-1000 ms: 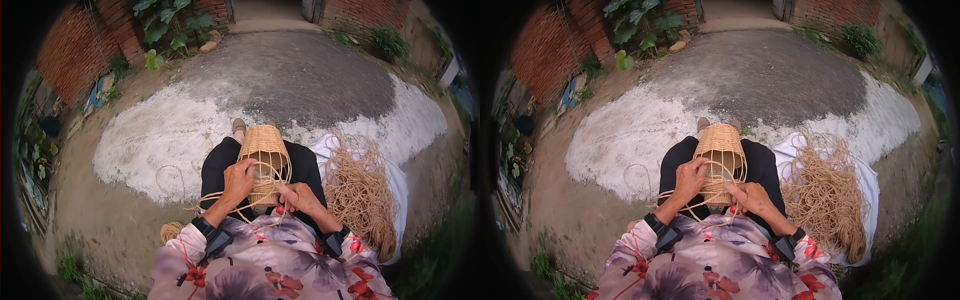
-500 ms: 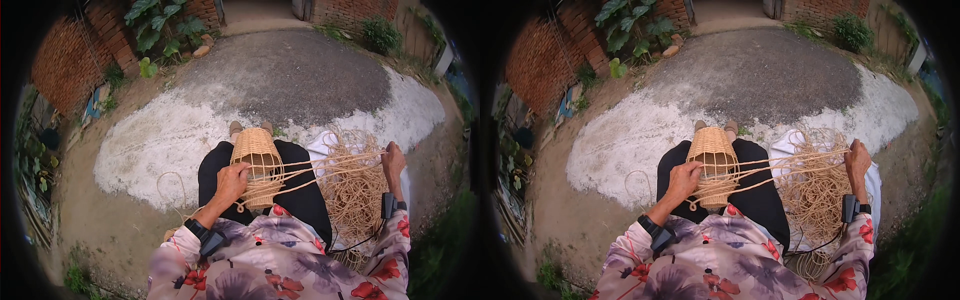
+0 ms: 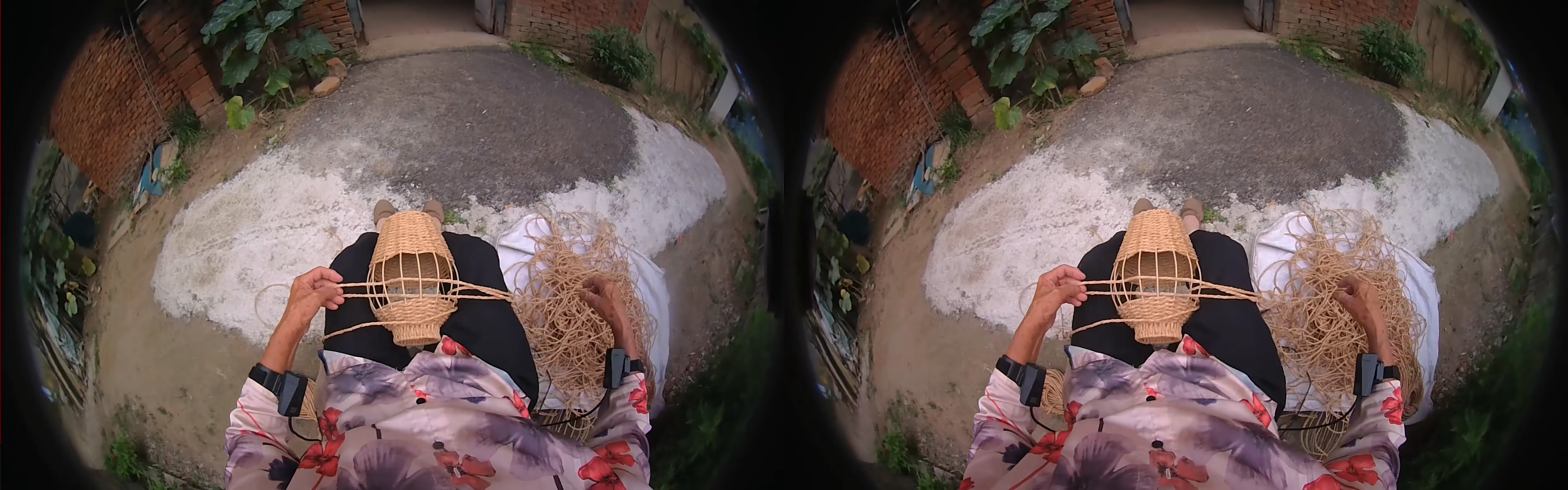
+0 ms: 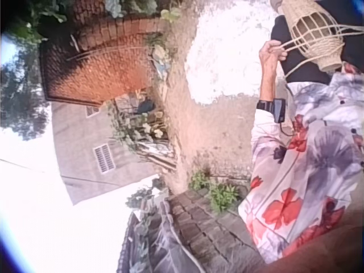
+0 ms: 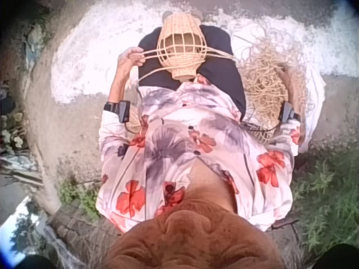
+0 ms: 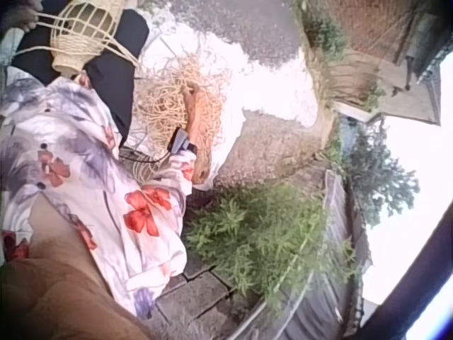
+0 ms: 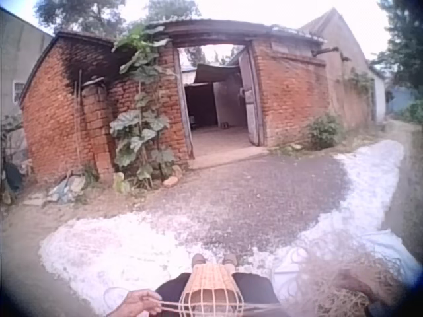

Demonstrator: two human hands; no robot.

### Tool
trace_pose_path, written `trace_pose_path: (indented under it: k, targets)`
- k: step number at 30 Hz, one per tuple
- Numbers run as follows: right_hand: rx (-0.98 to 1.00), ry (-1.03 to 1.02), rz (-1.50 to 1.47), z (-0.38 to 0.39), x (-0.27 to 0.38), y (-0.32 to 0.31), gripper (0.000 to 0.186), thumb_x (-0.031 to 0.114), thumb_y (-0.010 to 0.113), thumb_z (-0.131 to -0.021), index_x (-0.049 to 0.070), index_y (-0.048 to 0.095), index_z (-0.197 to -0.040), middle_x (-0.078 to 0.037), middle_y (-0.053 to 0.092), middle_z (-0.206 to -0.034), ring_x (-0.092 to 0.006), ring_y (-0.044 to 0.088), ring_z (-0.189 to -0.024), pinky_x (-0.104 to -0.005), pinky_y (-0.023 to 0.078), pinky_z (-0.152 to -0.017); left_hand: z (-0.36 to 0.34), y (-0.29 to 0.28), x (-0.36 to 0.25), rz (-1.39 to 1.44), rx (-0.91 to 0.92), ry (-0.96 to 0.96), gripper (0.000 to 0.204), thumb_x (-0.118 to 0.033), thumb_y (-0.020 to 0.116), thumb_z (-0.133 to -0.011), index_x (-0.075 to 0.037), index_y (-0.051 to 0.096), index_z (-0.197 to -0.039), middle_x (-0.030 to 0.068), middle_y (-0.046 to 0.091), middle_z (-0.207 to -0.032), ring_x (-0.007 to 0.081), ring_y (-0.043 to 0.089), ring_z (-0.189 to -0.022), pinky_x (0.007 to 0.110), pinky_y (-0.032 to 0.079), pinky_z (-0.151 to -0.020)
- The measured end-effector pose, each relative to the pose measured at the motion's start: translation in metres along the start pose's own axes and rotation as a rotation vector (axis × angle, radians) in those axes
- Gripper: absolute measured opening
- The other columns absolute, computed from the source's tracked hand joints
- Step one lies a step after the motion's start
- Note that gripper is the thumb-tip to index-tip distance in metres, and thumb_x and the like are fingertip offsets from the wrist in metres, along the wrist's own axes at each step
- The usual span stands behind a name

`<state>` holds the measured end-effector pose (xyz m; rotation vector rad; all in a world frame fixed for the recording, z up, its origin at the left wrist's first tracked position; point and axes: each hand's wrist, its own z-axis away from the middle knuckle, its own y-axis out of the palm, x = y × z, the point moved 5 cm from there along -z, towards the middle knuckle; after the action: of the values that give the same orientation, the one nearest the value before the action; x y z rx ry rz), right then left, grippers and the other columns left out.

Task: Hand-weaving a small wicker basket using natural fibers.

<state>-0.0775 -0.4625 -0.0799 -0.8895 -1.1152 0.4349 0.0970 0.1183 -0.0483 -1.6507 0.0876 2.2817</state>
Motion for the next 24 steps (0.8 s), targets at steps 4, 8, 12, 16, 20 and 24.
trace_pose_path:
  k: [4, 8, 12, 16, 20, 24]
  targets:
    - [-0.016, -0.054, -0.021, 0.009, 0.049, 0.010, 0.027, 0.022, 0.067, -0.080, 0.003, 0.067, -0.099, -0.011, 0.065, -0.072, -0.0190, 0.062, -0.065, -0.0337, 0.048, -0.060, 0.027, -0.177, 0.060, -0.276, -0.585, -0.009, 0.018, 0.004, 0.054, -0.080, 0.000, 0.066, -0.093, 0.0080, 0.066, -0.073, 0.0113, 0.063, -0.059, 0.023, 0.051, -0.048]
    - [-0.037, -0.064, -0.153, 0.003, 0.031, 0.012, 0.024, 0.022, 0.065, -0.082, 0.001, 0.065, -0.094, -0.008, 0.063, -0.067, -0.0156, 0.057, -0.059, -0.0310, 0.045, -0.057, 0.126, -0.367, 0.104, -0.289, -1.090, 0.005, 0.022, 0.006, 0.049, -0.079, 0.001, 0.065, -0.094, 0.0064, 0.063, -0.070, 0.0122, 0.060, -0.054, 0.024, 0.050, -0.046]
    - [-0.094, -0.053, -0.273, 0.004, 0.047, 0.019, 0.019, 0.017, 0.063, -0.084, 0.000, 0.064, -0.092, -0.004, 0.060, -0.064, -0.0135, 0.054, -0.057, -0.0298, 0.043, -0.055, 0.093, -0.310, 0.072, -0.122, -0.929, 0.064, 0.021, 0.000, 0.051, -0.080, -0.001, 0.063, -0.097, 0.0029, 0.059, -0.067, 0.0088, 0.053, -0.052, 0.023, 0.044, -0.043]
    - [-0.341, -0.395, -0.356, 0.014, 0.170, 0.021, 0.007, 0.005, 0.061, -0.084, 0.001, 0.063, -0.089, -0.007, 0.060, -0.072, -0.0161, 0.058, -0.066, -0.0312, 0.045, -0.062, 0.031, -0.089, 0.011, 0.106, -0.148, 0.045, 0.027, -0.004, 0.046, -0.079, -0.001, 0.064, -0.099, 0.0017, 0.060, -0.074, 0.0064, 0.045, -0.048, 0.022, 0.038, -0.042]
    - [-0.114, -0.880, -0.155, 0.014, 0.275, 0.065, 0.013, 0.003, 0.061, -0.079, 0.006, 0.065, -0.091, -0.008, 0.058, -0.080, -0.0283, 0.055, -0.082, -0.0396, 0.042, -0.074, 0.031, 0.038, -0.024, -0.561, 0.018, 0.269, 0.031, -0.017, 0.057, -0.089, -0.005, 0.064, -0.117, -0.0021, 0.051, -0.064, 0.0087, 0.048, -0.053, 0.026, 0.041, -0.050]
    - [0.116, -0.969, -0.057, -0.012, 0.295, 0.122, 0.013, 0.014, 0.058, -0.082, 0.005, 0.067, -0.088, -0.010, 0.063, -0.080, -0.0299, 0.060, -0.079, -0.0417, 0.046, -0.071, 0.023, 0.066, -0.020, -0.676, 0.035, 0.334, 0.027, -0.019, 0.063, -0.087, -0.005, 0.065, -0.110, 0.0076, 0.056, -0.060, 0.0164, 0.053, -0.052, 0.032, 0.043, -0.051]
